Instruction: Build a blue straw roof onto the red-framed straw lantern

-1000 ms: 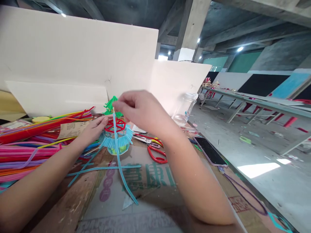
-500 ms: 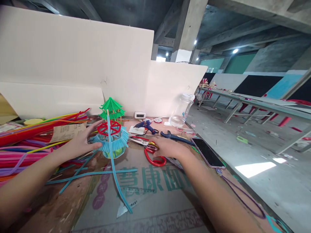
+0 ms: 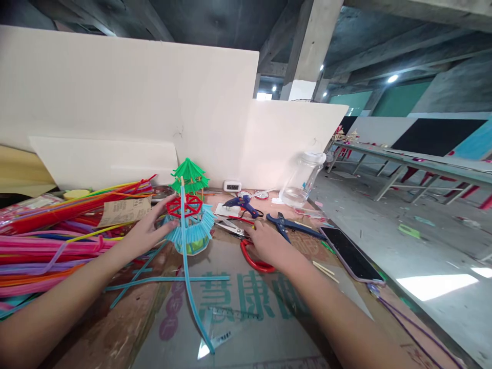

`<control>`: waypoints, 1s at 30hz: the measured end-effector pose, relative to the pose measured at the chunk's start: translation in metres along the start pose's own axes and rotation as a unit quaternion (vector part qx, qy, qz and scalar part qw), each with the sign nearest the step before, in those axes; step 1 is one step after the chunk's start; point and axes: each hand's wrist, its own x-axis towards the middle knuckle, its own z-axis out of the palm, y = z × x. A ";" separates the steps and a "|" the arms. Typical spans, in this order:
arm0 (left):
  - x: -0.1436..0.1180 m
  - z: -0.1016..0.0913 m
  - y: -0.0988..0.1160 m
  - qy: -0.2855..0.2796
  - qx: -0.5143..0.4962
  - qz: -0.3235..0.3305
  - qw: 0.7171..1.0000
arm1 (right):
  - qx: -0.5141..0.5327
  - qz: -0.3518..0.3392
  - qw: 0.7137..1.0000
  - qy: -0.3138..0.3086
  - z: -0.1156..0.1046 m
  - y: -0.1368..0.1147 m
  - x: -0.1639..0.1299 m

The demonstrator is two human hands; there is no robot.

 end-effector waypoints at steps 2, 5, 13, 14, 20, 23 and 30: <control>0.000 0.000 -0.001 -0.006 0.000 -0.009 1.000 | 0.007 0.001 1.000 -0.010 -0.001 0.006 0.000; -0.001 0.001 -0.001 -0.006 0.006 -0.013 1.000 | 0.005 0.011 1.000 -0.012 -0.001 0.013 0.001; -0.002 -0.001 0.003 -0.013 -0.003 -0.010 1.000 | -0.070 -0.010 0.997 0.020 0.010 0.013 0.009; -0.002 -0.001 0.004 -0.010 -0.003 -0.008 1.000 | -0.056 -0.004 0.998 0.024 0.010 0.013 0.010; 0.000 -0.003 0.000 0.000 -0.019 -0.002 1.000 | 0.117 0.032 0.992 0.039 -0.010 0.023 0.002; 0.002 -0.003 -0.007 0.000 -0.040 0.003 0.999 | 0.194 0.013 0.980 0.032 -0.026 0.031 -0.006; 0.001 -0.003 -0.010 -0.006 -0.050 0.019 0.999 | 0.249 -0.119 0.958 0.084 -0.055 0.048 -0.027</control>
